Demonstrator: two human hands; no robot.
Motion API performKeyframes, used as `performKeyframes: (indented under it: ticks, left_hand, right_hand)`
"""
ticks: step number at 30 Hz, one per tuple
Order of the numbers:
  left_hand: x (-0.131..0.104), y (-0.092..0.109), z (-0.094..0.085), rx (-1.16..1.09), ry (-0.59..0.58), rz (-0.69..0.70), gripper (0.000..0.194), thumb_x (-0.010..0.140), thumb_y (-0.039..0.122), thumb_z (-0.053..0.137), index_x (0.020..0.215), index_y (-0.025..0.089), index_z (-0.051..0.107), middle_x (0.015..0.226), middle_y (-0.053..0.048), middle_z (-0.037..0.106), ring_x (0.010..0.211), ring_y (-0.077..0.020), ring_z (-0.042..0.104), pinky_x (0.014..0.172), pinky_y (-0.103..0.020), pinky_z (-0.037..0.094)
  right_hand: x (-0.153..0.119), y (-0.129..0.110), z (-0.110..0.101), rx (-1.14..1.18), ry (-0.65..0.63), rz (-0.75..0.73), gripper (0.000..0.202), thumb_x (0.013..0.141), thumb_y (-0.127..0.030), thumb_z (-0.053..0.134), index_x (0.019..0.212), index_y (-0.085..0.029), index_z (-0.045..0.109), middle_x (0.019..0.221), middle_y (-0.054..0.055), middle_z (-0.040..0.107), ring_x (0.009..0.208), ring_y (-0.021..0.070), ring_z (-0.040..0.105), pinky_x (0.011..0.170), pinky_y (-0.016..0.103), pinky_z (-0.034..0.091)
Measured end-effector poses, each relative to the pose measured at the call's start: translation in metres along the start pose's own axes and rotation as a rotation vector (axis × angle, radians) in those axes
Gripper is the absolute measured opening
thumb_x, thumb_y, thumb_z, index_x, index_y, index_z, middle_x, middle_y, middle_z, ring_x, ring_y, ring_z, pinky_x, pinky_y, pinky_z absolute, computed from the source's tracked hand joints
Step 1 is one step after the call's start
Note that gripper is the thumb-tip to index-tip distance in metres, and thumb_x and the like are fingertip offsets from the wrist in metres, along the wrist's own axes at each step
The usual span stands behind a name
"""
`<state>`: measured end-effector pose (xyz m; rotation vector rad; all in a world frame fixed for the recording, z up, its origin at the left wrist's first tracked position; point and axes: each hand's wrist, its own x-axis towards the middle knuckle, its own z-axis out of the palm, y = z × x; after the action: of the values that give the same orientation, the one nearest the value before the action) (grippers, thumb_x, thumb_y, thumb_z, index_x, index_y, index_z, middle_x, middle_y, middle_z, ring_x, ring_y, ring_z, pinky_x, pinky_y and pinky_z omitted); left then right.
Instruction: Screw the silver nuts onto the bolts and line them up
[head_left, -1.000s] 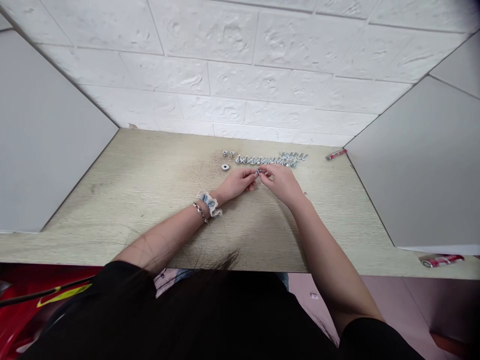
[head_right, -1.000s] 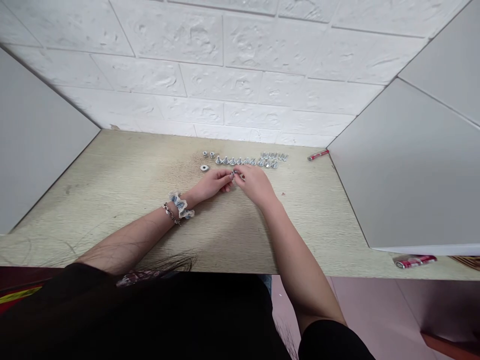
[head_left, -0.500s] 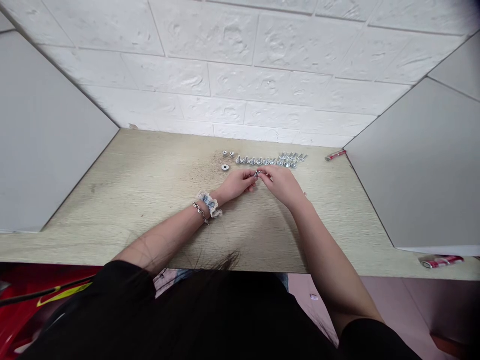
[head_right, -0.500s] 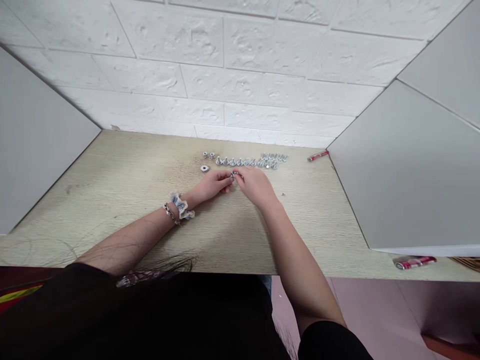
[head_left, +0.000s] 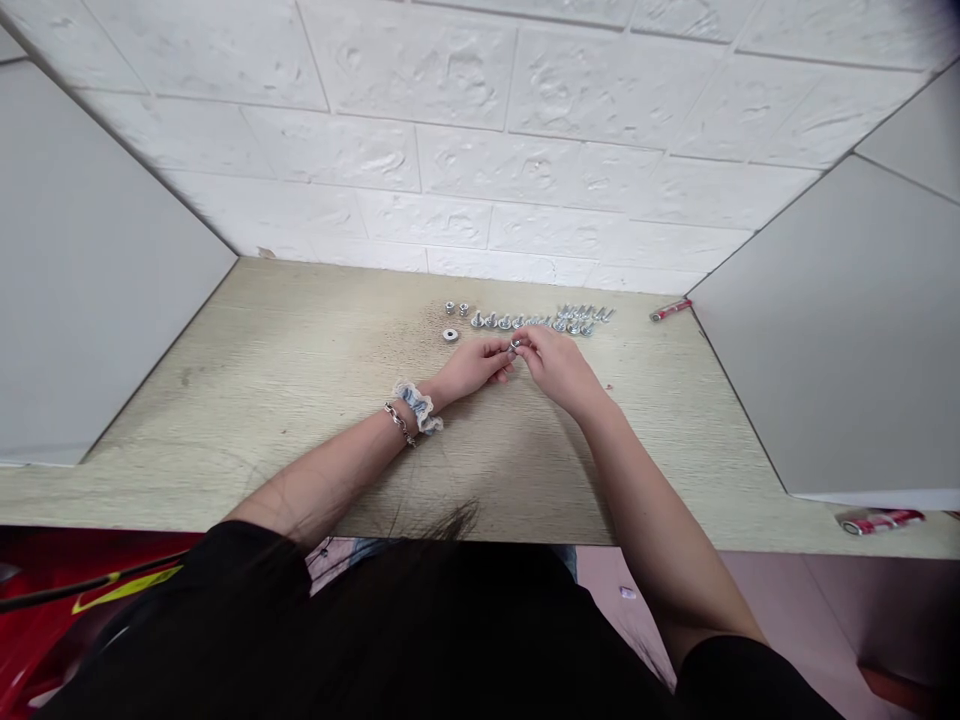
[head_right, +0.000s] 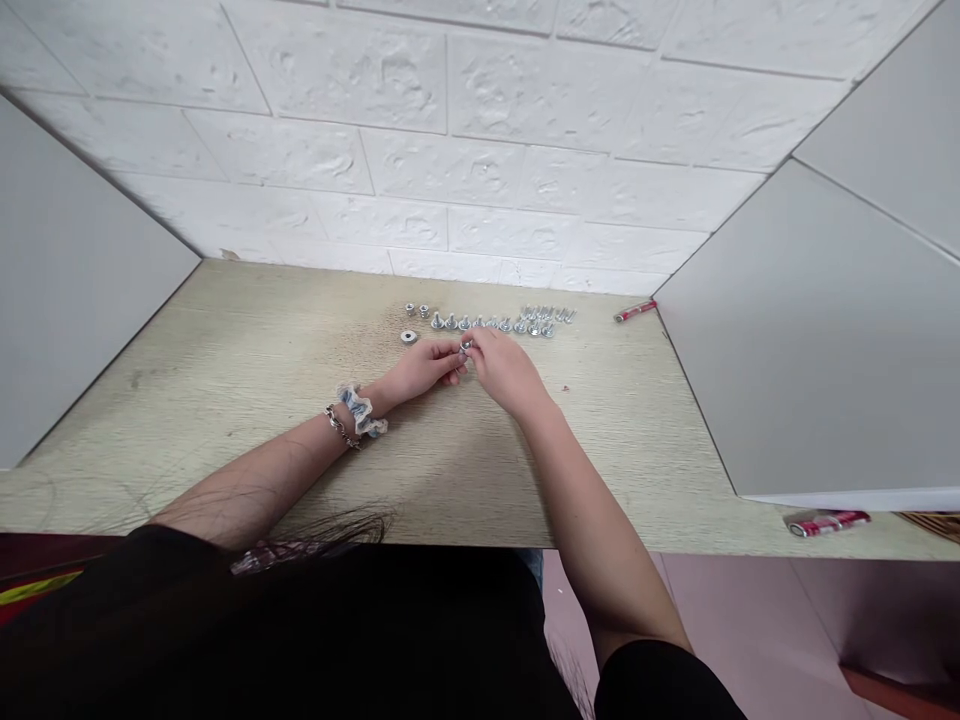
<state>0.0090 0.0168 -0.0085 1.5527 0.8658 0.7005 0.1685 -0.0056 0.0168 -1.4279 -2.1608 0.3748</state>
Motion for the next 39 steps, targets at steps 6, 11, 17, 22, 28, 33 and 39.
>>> performKeyframes:
  ticks: [6, 11, 17, 22, 28, 33, 39]
  left_hand:
    - [-0.0008, 0.0005, 0.0001, 0.053, 0.008, 0.008, 0.022, 0.084, 0.032, 0.05, 0.079, 0.012, 0.058, 0.065, 0.002, 0.053, 0.055, -0.0072, 0.049, 0.055, -0.021, 0.04]
    - [-0.0032, 0.0043, 0.0007, 0.075, -0.001, 0.043, 0.018, 0.082, 0.026, 0.05, 0.071, 0.013, 0.057, 0.059, 0.003, 0.052, 0.054, -0.007, 0.049, 0.056, -0.02, 0.04]
    - [-0.004, 0.003, 0.0021, 0.061, -0.062, 0.051, 0.02, 0.082, 0.023, 0.048, 0.067, 0.012, 0.057, 0.06, 0.003, 0.053, 0.054, -0.0061, 0.049, 0.053, -0.019, 0.036]
    - [-0.0026, 0.0015, 0.0032, 0.038, -0.065, 0.039, 0.016, 0.079, 0.023, 0.053, 0.07, 0.012, 0.059, 0.063, 0.002, 0.057, 0.054, -0.0062, 0.052, 0.055, -0.02, 0.039]
    - [-0.0015, 0.0001, 0.002, 0.041, -0.047, 0.024, 0.018, 0.08, 0.025, 0.053, 0.069, 0.013, 0.059, 0.059, 0.003, 0.055, 0.055, -0.0063, 0.051, 0.055, -0.02, 0.039]
    - [-0.0017, 0.004, 0.0001, -0.052, -0.014, -0.016, 0.02, 0.082, 0.03, 0.054, 0.075, 0.012, 0.06, 0.067, 0.001, 0.058, 0.056, -0.0058, 0.052, 0.059, -0.021, 0.042]
    - [-0.0027, 0.0072, 0.0003, -0.07, 0.005, -0.039, 0.024, 0.081, 0.035, 0.057, 0.079, 0.011, 0.061, 0.07, 0.0, 0.06, 0.055, -0.0056, 0.052, 0.056, -0.021, 0.042]
  right_hand:
    - [-0.0015, -0.0024, -0.0024, 0.017, -0.004, 0.059, 0.015, 0.084, -0.021, 0.047, 0.095, -0.019, 0.057, 0.092, 0.007, 0.065, 0.088, 0.0211, 0.058, 0.078, 0.034, 0.042]
    - [-0.0028, -0.0039, -0.0015, 0.002, 0.001, 0.068, 0.009, 0.083, -0.029, 0.049, 0.084, -0.021, 0.052, 0.083, 0.004, 0.06, 0.079, 0.0197, 0.055, 0.07, 0.032, 0.04]
    - [-0.0016, -0.0063, -0.0001, -0.06, -0.032, 0.079, 0.02, 0.086, -0.036, 0.047, 0.073, -0.022, 0.043, 0.076, 0.002, 0.054, 0.074, 0.0186, 0.049, 0.065, 0.029, 0.035]
    - [-0.0015, -0.0081, -0.0015, -0.114, -0.043, 0.035, 0.018, 0.09, -0.029, 0.04, 0.075, -0.021, 0.047, 0.081, 0.004, 0.055, 0.077, 0.0188, 0.049, 0.069, 0.029, 0.036]
    - [-0.0024, -0.0078, -0.0024, -0.132, -0.011, 0.009, 0.02, 0.089, -0.028, 0.042, 0.08, -0.02, 0.058, 0.085, 0.007, 0.06, 0.08, 0.02, 0.054, 0.071, 0.031, 0.04]
    - [-0.0034, -0.0042, -0.0012, -0.123, 0.131, 0.014, 0.026, 0.09, -0.03, 0.044, 0.092, -0.022, 0.068, 0.092, 0.007, 0.066, 0.083, 0.0197, 0.059, 0.072, 0.031, 0.044]
    - [-0.0033, -0.0023, -0.0005, -0.146, 0.141, 0.033, 0.027, 0.089, -0.03, 0.047, 0.103, -0.024, 0.07, 0.099, 0.007, 0.068, 0.089, 0.0208, 0.061, 0.077, 0.033, 0.047]
